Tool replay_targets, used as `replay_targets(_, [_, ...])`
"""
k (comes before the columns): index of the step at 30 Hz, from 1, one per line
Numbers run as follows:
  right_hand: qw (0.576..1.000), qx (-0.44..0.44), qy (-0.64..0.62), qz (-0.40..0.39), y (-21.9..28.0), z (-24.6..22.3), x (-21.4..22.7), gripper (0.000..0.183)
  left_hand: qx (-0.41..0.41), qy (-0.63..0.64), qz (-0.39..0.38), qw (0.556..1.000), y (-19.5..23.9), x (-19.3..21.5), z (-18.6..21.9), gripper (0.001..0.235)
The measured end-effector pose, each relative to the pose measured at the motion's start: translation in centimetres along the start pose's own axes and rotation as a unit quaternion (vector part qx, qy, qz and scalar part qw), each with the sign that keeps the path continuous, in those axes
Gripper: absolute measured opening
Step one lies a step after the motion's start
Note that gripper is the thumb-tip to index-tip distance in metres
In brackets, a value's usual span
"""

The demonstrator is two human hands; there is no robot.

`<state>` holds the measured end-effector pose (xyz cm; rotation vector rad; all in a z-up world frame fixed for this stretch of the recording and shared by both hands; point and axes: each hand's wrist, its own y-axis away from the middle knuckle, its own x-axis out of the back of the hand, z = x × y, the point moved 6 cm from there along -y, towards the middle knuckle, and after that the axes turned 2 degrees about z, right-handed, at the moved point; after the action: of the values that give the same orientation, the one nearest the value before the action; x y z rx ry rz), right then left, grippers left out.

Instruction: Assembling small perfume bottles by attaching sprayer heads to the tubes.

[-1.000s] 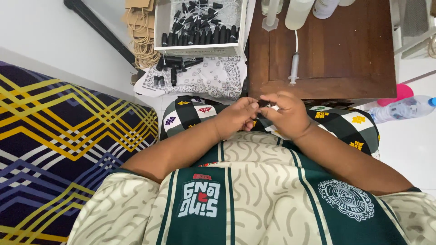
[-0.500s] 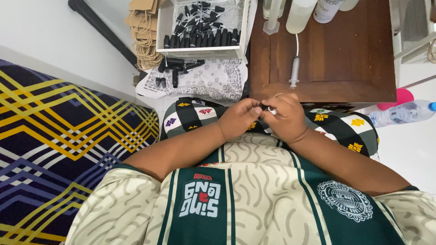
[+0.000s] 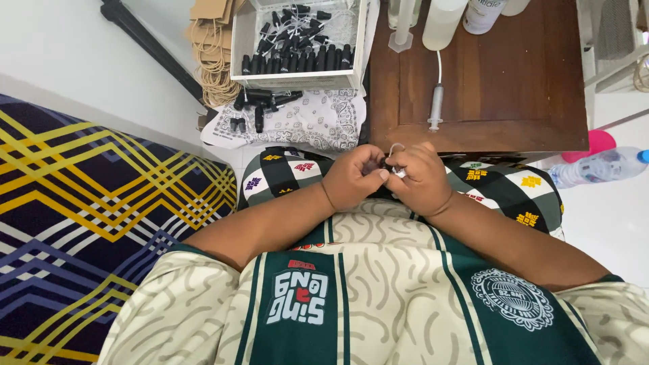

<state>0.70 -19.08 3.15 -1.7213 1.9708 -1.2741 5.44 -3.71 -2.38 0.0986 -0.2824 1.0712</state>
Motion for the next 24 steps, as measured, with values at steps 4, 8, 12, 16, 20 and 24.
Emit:
replay_targets(4, [1.0,0.001,-0.001,-0.003,-0.6,-0.1,-0.1,0.025,-0.01,0.048,-0.017,0.999,0.1,0.3,1.9,0.016])
replay_targets(8, [0.998,-0.061,-0.023,-0.003,-0.5,0.3,0.7,0.03,-0.033,0.038,0.014,0.999,0.1,1.1,1.5,0.024])
replay_targets(12, [0.984,-0.135,-0.111,-0.022,0.5,2.4,1.4,0.048,-0.105,-0.033,0.003,0.994,0.2,2.4,5.2,0.024])
replay_targets(16, [0.972,-0.163,-0.163,-0.036,1.0,2.6,0.6,0.042,-0.116,-0.048,-0.029,0.992,0.2,2.3,7.0,0.019])
replay_targets(20, [0.954,-0.223,-0.188,-0.064,1.6,3.2,0.3,0.043,-0.118,-0.079,-0.039,0.989,0.2,2.4,6.7,0.027])
replay_targets(24, [0.949,-0.235,-0.192,-0.085,1.5,3.3,0.0,0.048,-0.115,-0.093,-0.06,0.987,0.4,2.7,6.8,0.033])
